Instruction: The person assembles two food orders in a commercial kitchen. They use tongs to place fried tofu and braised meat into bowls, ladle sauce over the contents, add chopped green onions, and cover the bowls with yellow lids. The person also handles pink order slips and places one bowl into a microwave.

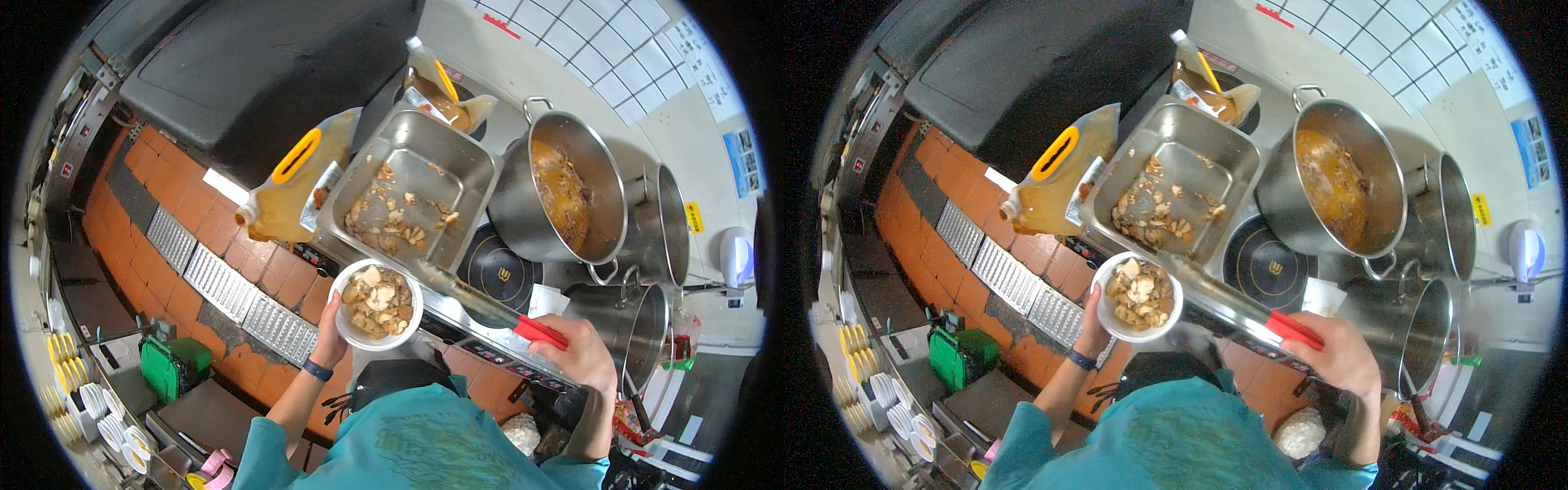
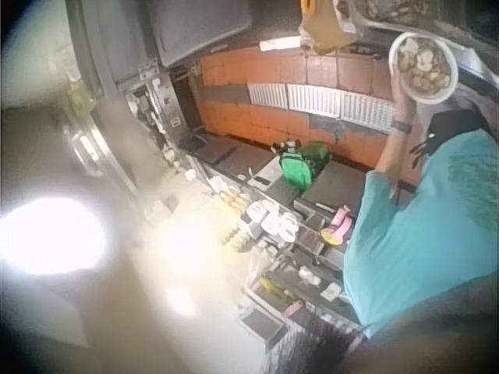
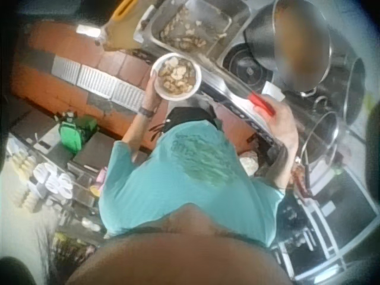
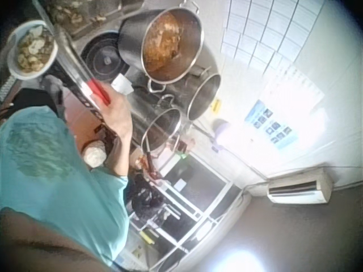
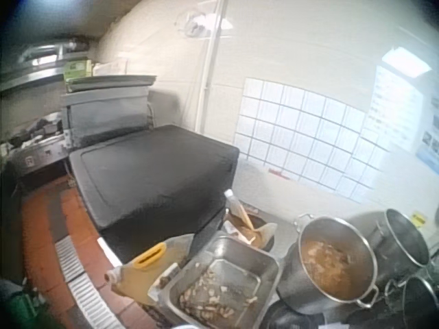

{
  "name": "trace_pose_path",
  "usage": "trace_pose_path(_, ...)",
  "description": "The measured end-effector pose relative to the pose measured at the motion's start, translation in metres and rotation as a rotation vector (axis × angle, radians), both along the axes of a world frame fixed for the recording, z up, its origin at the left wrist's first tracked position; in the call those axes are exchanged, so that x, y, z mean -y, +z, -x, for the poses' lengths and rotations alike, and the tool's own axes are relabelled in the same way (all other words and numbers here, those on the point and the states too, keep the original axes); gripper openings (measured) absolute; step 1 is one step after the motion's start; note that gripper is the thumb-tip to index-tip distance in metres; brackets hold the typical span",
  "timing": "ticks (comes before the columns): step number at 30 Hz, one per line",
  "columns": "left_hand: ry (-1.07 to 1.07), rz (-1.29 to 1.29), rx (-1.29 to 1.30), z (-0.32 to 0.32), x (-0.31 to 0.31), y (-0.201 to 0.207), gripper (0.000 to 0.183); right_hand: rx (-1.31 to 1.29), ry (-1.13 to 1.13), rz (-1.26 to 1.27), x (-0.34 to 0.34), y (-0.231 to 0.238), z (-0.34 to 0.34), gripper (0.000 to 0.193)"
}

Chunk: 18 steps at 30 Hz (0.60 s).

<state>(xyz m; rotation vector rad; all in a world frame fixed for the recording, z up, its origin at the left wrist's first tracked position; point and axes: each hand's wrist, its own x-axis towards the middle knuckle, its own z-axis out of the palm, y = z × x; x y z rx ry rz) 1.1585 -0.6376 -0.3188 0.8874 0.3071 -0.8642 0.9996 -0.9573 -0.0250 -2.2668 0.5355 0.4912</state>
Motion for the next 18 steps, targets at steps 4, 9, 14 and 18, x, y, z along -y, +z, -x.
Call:
trace_pose_path(4,0.006,-0.003,0.019,0.014,-0.007,0.003,0.061,0.02,-0.364,-0.333,0.042,-0.017,0.037,0.027)
trace_pose_path(9,0.043,-0.006,0.04,0.035,-0.015,0.049,0.069,0.256,-0.507,0.451,0.106,-0.01,0.05,0.033)
trace_pose_path(14,0.097,-0.072,0.147,0.054,0.028,0.11,0.067,-0.107,-0.317,0.706,0.188,-0.016,-0.01,0.047)
trace_pose_path(18,0.122,0.003,0.154,0.056,0.076,0.138,0.065,-0.278,-0.241,0.647,0.224,-0.027,-0.02,0.051)
